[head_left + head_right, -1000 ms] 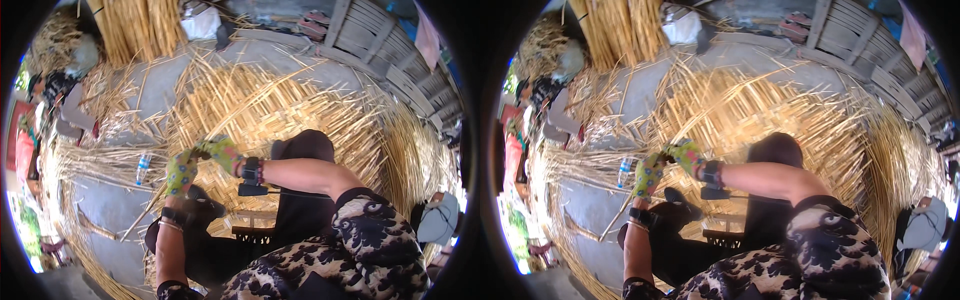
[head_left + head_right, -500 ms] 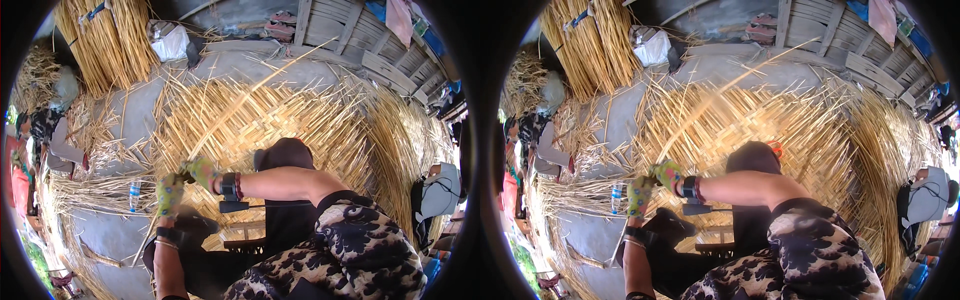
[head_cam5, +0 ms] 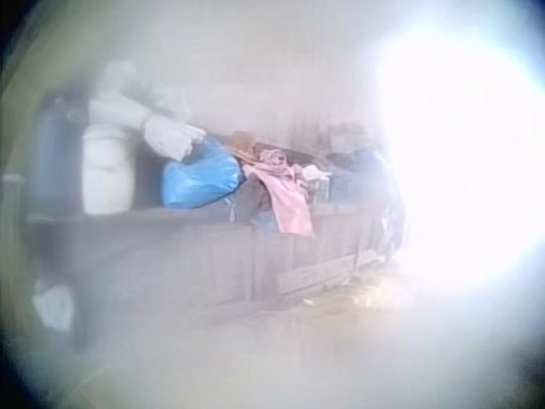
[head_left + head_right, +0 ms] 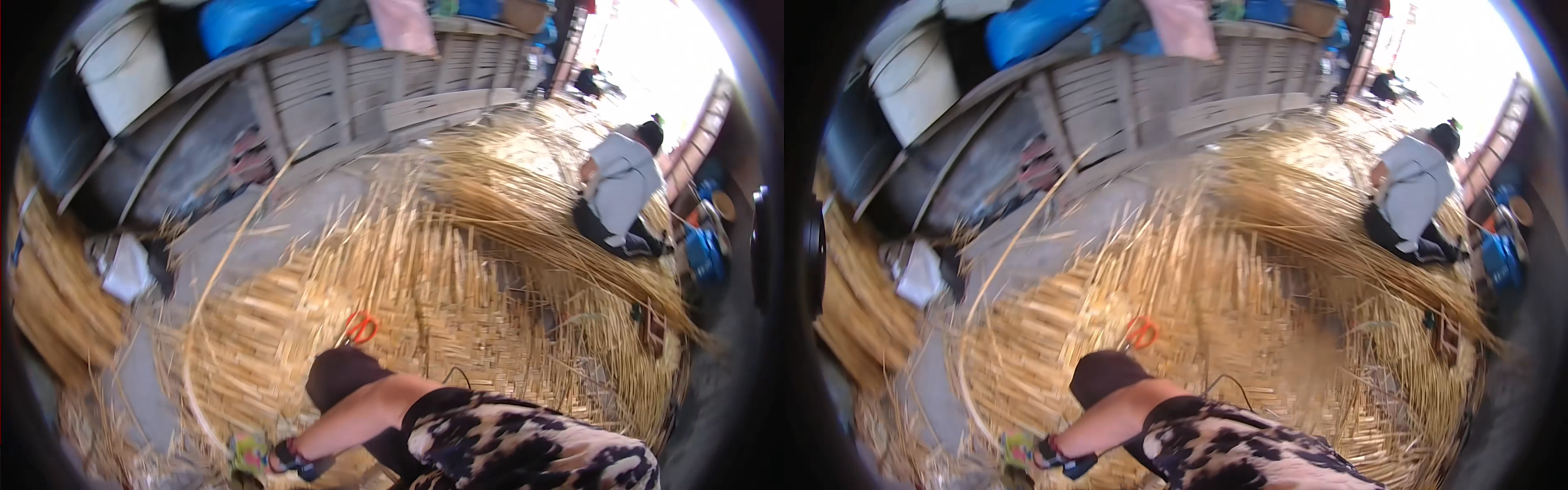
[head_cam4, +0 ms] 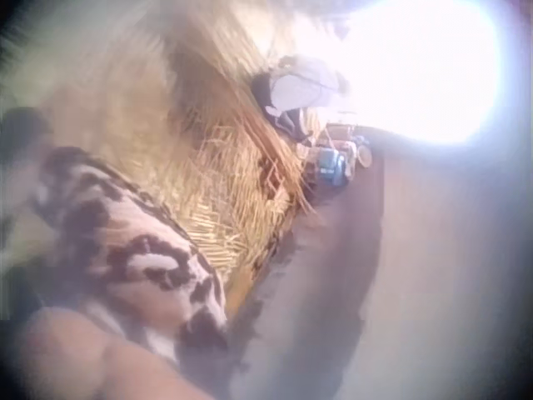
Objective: Weaving a mat from straw or bamboo strips using hands and scissors.
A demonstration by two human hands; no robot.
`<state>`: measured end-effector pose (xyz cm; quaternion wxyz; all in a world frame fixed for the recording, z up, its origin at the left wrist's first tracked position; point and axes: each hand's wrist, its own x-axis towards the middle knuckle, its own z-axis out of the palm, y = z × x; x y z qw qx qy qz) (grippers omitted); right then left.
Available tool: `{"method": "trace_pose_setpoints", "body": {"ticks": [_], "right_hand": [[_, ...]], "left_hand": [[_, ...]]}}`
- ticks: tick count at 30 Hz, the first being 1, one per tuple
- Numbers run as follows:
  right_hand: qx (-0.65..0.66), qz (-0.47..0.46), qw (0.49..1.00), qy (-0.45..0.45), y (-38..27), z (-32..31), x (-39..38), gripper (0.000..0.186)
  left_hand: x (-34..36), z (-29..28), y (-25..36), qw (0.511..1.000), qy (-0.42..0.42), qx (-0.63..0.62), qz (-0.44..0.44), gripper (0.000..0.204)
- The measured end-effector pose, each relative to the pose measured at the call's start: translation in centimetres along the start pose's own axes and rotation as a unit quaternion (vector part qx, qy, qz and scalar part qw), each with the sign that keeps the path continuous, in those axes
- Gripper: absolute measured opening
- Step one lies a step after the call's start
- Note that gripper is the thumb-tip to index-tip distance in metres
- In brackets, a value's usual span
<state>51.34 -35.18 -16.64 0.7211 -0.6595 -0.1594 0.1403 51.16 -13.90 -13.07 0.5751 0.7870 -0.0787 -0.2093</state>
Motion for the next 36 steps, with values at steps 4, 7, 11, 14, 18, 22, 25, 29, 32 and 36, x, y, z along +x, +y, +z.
{"method": "trace_pose_setpoints", "body": {"ticks": [4,7,11,14,18,22,25,29,32,36], "right_hand": [[0.002,0.029,1.0,-0.011,0.0,0.4,0.4,0.023],[-0.009,0.048,0.999,0.012,0.3,-0.7,0.2,0.023],[-0.01,0.061,0.998,0.025,0.4,-1.6,0.6,0.022],[0.0,0.064,0.998,0.026,0.7,-1.7,1.1,0.021],[0.011,0.068,0.997,0.034,0.7,-2.0,0.8,0.021],[0.023,0.067,0.997,0.009,0.9,-0.3,1.1,0.021],[0.031,0.074,0.997,0.022,1.4,-0.2,0.9,0.021],[0.04,0.077,0.996,0.006,2.3,0.7,1.0,0.021],[0.067,0.087,0.994,-0.016,2.8,1.1,-0.1,0.021],[0.273,0.155,0.949,-0.026,4.3,0.1,-0.7,0.022]], "left_hand": [[1.2,0.3,-1.3,0.996,0.066,-0.029,-0.06,0.018],[3.9,3.4,1.8,0.995,0.073,0.063,-0.032,0.019],[5.6,4.9,4.0,0.987,0.083,0.138,0.002,0.022],[5.6,5.1,5.3,0.976,0.107,0.187,0.024,0.023],[6.2,5.9,7.0,0.961,0.127,0.236,0.067,0.026],[4.5,5.0,7.5,0.936,0.18,0.291,0.082,0.028],[4.2,5.5,8.6,0.918,0.199,0.322,0.116,0.03],[2.2,3.7,9.9,0.875,0.251,0.388,0.145,0.032],[2.0,4.5,12.9,0.868,0.285,0.402,0.062,0.036],[2.7,3.5,12.9,0.966,0.184,0.172,0.051,0.025]]}}
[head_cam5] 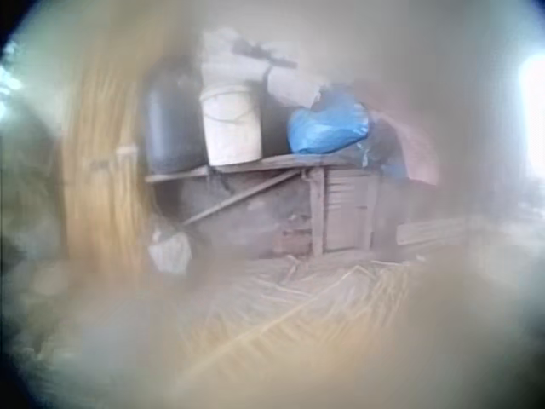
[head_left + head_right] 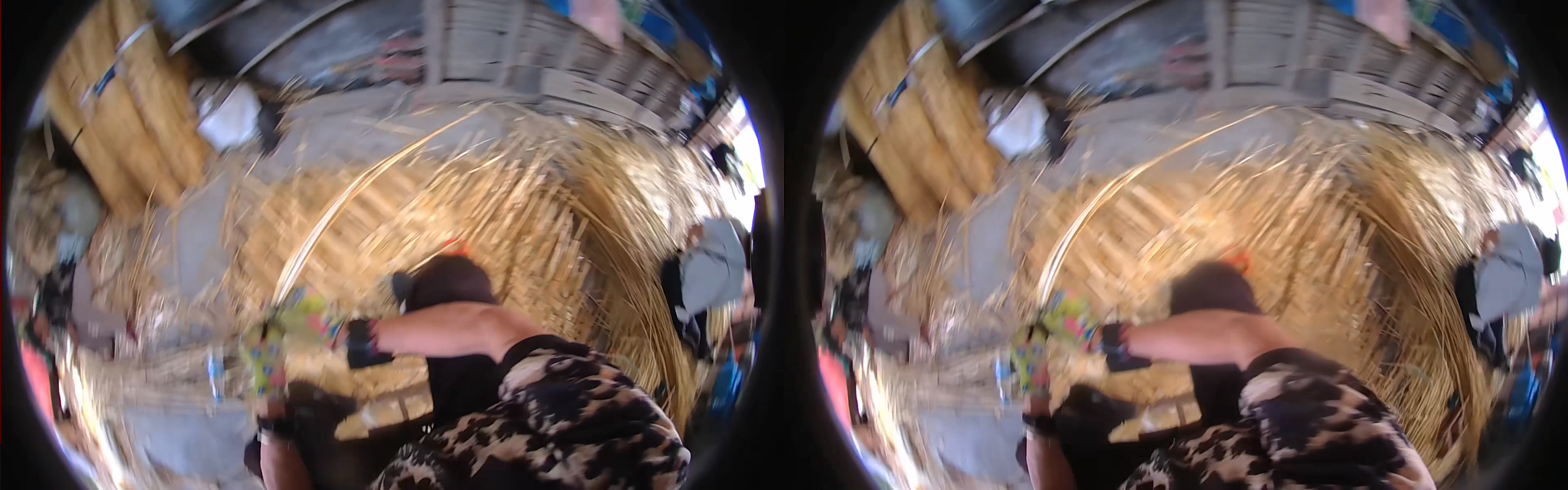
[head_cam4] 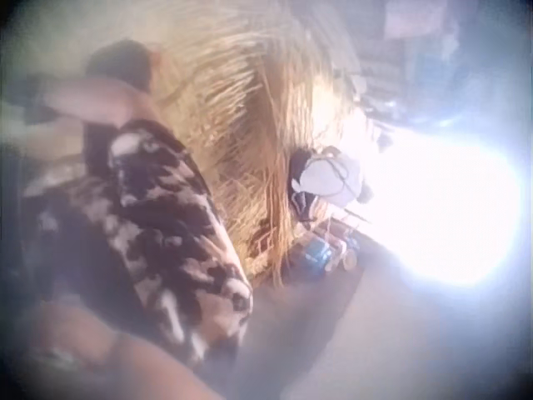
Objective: Weaving a mat from straw or bamboo strips using hands and scissors.
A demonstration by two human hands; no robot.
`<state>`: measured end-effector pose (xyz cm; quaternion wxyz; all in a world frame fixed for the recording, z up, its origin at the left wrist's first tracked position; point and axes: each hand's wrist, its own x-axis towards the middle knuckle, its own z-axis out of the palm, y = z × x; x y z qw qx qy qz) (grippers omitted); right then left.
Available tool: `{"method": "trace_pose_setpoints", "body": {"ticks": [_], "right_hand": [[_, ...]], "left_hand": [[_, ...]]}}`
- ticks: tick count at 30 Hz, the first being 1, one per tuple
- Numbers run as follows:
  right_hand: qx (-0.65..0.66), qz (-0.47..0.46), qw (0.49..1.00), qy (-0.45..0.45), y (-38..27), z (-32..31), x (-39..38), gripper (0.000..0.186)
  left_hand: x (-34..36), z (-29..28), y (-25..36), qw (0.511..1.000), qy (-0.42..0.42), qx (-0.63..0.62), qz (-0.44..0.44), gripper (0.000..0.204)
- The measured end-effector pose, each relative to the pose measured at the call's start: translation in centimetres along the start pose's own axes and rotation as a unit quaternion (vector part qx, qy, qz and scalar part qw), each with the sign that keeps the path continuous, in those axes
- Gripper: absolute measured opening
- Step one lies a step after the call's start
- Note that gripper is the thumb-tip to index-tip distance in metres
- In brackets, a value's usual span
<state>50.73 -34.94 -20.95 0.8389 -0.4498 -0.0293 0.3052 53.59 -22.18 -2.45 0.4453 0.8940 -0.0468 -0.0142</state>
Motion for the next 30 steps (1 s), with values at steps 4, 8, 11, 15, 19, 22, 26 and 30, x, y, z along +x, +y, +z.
{"method": "trace_pose_setpoints", "body": {"ticks": [4,8,11,15,19,22,26,30], "right_hand": [[0.182,-0.121,0.973,0.069,-1.1,-0.9,4.3,0.02],[0.01,-0.078,0.963,0.257,-13.0,7.3,2.0,0.013],[0.01,-0.181,0.955,0.236,-14.1,4.3,2.9,0.012],[-0.357,-0.384,0.831,0.186,-14.3,5.4,2.2,0.01],[-0.816,-0.225,0.532,-0.01,-12.2,8.2,-1.2,0.015],[-0.846,-0.125,0.511,-0.087,-11.3,7.5,-1.7,0.014],[-0.857,-0.017,0.512,-0.048,-12.3,5.3,-0.8,0.014],[-0.889,-0.024,0.457,0.015,-15.3,3.2,-0.6,0.017]], "left_hand": [[-1.0,-0.3,0.9,0.974,0.021,-0.224,-0.03,0.022],[-3.0,-2.3,-0.1,0.994,0.05,-0.086,0.044,0.012],[-3.0,-1.9,1.1,0.983,-0.173,-0.009,0.058,0.033],[-3.8,-3.9,-1.2,0.98,-0.139,0.105,0.097,0.066],[-2.9,-6.0,-1.1,0.984,-0.086,-0.154,0.017,0.076],[-2.3,-6.6,-0.4,0.956,-0.024,-0.282,-0.072,0.058],[-2.2,-8.6,-3.0,0.928,0.196,-0.3,-0.104,0.024],[-2.3,-7.8,-5.1,0.931,0.224,-0.287,-0.038,0.017]]}}
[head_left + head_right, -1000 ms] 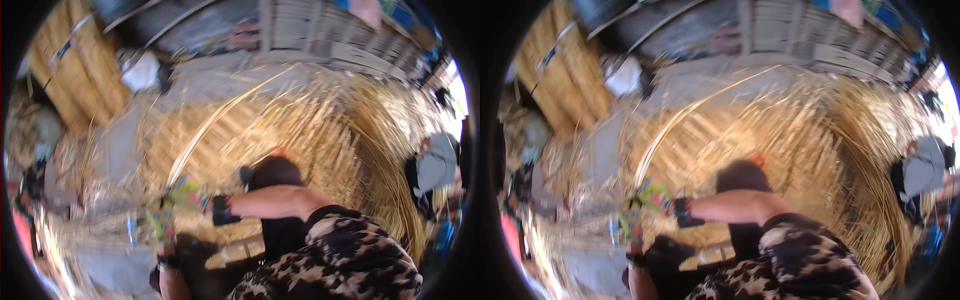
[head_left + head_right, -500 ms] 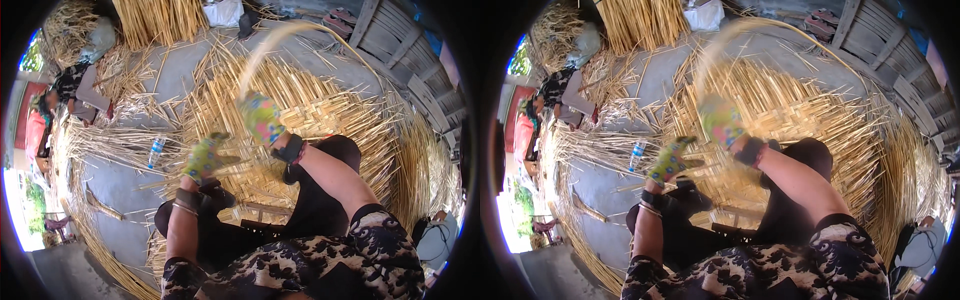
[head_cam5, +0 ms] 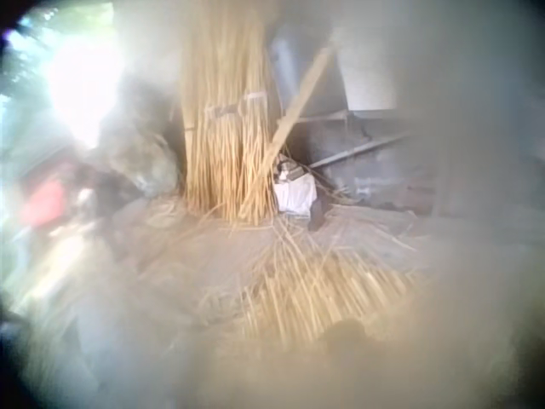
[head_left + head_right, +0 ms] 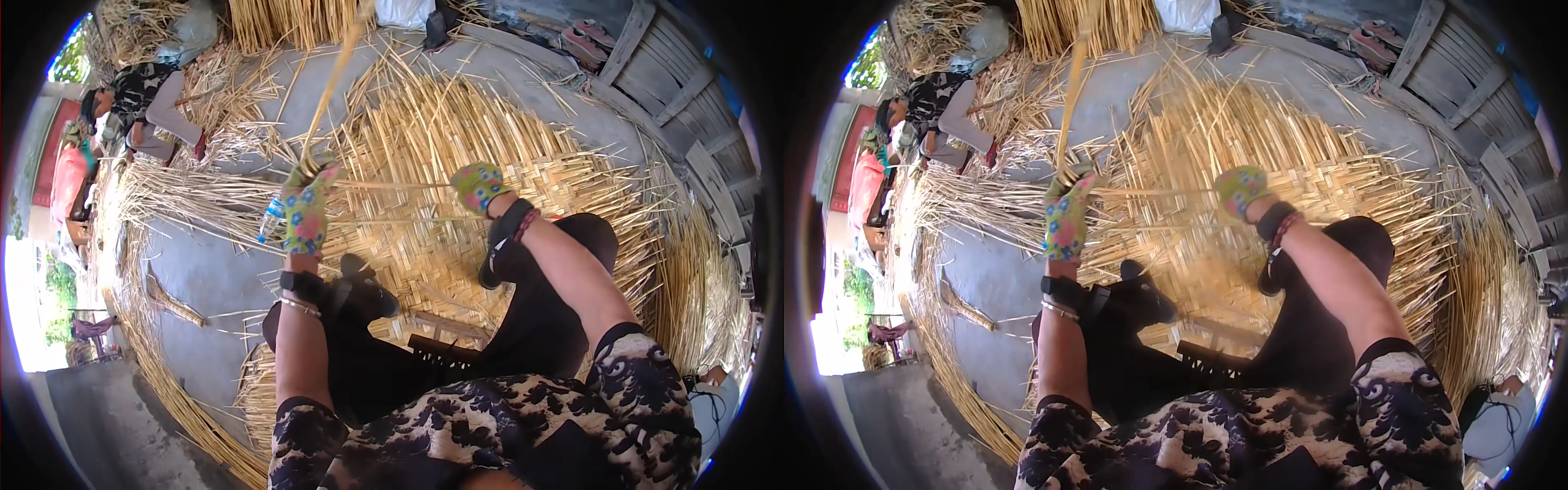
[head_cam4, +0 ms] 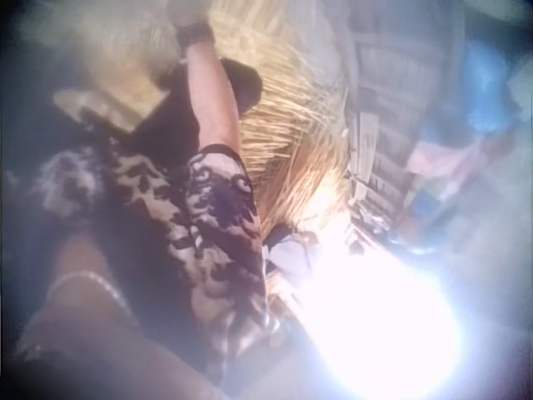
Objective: Weaving a mat from straw or bamboo strips using hands and scissors.
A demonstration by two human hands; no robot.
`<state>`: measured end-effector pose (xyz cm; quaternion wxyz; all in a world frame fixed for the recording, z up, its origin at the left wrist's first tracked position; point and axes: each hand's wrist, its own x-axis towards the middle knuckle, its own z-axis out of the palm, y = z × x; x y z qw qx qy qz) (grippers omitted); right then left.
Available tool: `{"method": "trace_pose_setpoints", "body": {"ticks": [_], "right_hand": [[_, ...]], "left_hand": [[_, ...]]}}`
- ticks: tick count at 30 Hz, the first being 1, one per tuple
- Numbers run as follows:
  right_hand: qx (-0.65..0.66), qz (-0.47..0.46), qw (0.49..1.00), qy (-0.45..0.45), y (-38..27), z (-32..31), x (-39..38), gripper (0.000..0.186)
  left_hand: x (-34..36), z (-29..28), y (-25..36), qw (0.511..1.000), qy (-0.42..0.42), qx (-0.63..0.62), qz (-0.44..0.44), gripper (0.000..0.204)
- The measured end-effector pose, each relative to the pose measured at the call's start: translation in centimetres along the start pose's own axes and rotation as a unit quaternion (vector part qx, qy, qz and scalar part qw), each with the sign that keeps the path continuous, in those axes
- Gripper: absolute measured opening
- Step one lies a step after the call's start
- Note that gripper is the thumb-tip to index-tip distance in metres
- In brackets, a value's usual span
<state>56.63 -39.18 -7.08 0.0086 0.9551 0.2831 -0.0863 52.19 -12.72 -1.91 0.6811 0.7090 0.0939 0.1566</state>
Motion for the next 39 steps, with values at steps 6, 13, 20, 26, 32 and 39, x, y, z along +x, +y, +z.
{"method": "trace_pose_setpoints", "body": {"ticks": [6,13,20,26,32,39], "right_hand": [[0.013,-0.167,0.916,0.363,0.3,-1.4,0.8,0.034],[0.64,-0.116,0.753,0.096,-4.6,-8.7,4.1,0.031],[0.23,-0.212,0.914,0.26,5.5,-6.9,7.8,0.024],[-0.008,-0.194,0.94,0.281,10.9,-6.5,8.4,0.027],[0.157,-0.088,0.981,0.066,13.0,1.5,8.9,0.025],[0.385,-0.001,0.918,-0.092,11.7,11.7,12.3,0.028]], "left_hand": [[-1.6,4.9,-4.1,0.977,-0.09,-0.171,-0.088,0.011],[-3.2,13.3,-4.8,0.954,-0.073,-0.286,-0.045,0.024],[0.6,10.1,-3.3,0.952,-0.154,-0.231,-0.131,0.052],[4.5,10.2,-5.5,0.863,0.089,-0.473,-0.153,0.022],[3.3,14.5,-12.4,0.923,0.107,-0.327,-0.172,0.016],[0.5,20.0,-19.0,0.918,0.062,-0.307,-0.244,0.024]]}}
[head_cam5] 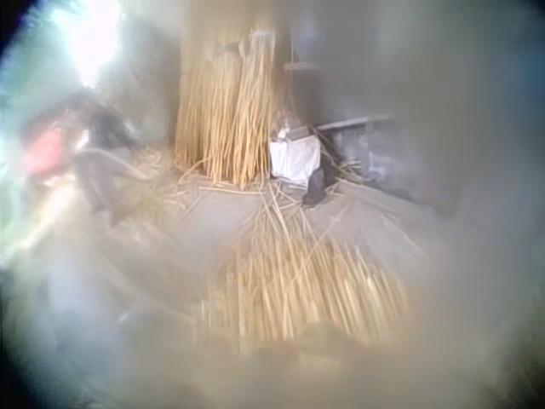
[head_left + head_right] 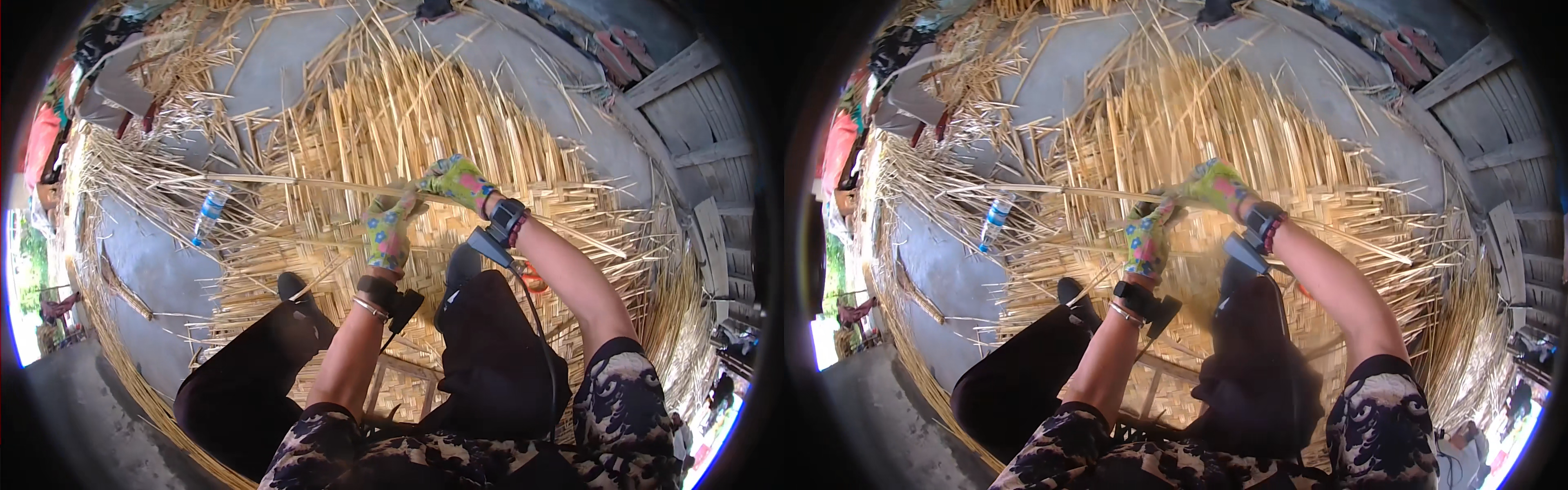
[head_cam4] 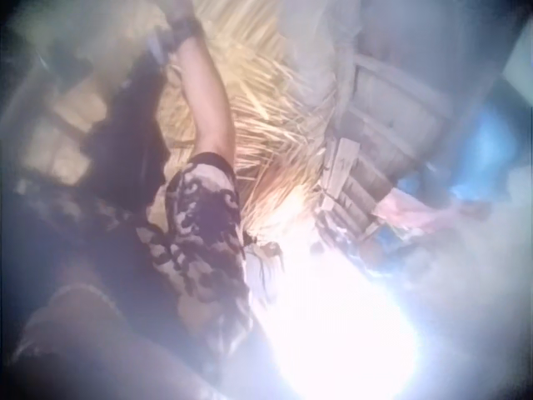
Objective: Weaving a mat from straw or bamboo strips using hands and scissors.
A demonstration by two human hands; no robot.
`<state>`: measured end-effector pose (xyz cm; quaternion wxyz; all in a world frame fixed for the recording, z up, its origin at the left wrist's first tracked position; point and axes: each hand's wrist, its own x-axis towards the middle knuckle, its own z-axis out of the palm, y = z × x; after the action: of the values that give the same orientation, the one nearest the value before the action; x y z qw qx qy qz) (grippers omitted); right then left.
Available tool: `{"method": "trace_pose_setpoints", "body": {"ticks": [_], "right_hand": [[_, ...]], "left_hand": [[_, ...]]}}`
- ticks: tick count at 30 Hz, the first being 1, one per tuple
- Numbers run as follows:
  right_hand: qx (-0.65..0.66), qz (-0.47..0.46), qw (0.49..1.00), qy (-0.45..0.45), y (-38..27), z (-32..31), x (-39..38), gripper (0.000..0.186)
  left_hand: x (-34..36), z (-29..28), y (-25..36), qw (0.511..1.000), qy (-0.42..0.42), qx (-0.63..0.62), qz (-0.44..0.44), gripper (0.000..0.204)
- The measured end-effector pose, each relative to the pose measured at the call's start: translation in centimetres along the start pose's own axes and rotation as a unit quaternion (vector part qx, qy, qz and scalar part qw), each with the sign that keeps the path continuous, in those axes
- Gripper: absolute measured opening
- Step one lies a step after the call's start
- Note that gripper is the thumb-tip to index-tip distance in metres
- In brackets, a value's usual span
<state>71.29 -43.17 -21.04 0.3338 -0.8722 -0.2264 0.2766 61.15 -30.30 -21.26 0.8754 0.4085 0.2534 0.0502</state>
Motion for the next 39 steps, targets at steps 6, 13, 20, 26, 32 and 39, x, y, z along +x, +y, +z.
{"method": "trace_pose_setpoints", "body": {"ticks": [6,13,20,26,32,39], "right_hand": [[0.1,-0.049,0.993,0.024,2.7,2.8,-1.5,0.019],[0.133,0.01,0.99,0.041,-0.6,0.0,-2.3,0.014],[0.277,0.126,0.949,-0.082,-2.4,-3.2,-4.9,0.013],[0.517,0.175,0.815,-0.195,0.0,-0.8,-7.2,0.021],[0.453,0.036,0.858,-0.24,3.9,1.5,-2.9,0.022],[0.513,-0.012,0.775,-0.37,8.8,4.3,0.0,0.03]], "left_hand": [[0.3,-0.5,-2.2,0.999,0.006,-0.029,-0.02,0.03],[0.7,-1.5,-1.4,1.0,-0.026,-0.009,-0.008,0.027],[-1.9,-1.5,-1.7,0.901,-0.135,0.364,0.193,0.021],[-4.7,-0.4,0.8,0.993,-0.077,0.09,-0.006,0.018],[-2.6,-2.2,-0.4,0.986,-0.004,0.163,-0.036,0.017],[0.7,-4.9,-2.1,0.972,-0.108,0.207,-0.036,0.018]]}}
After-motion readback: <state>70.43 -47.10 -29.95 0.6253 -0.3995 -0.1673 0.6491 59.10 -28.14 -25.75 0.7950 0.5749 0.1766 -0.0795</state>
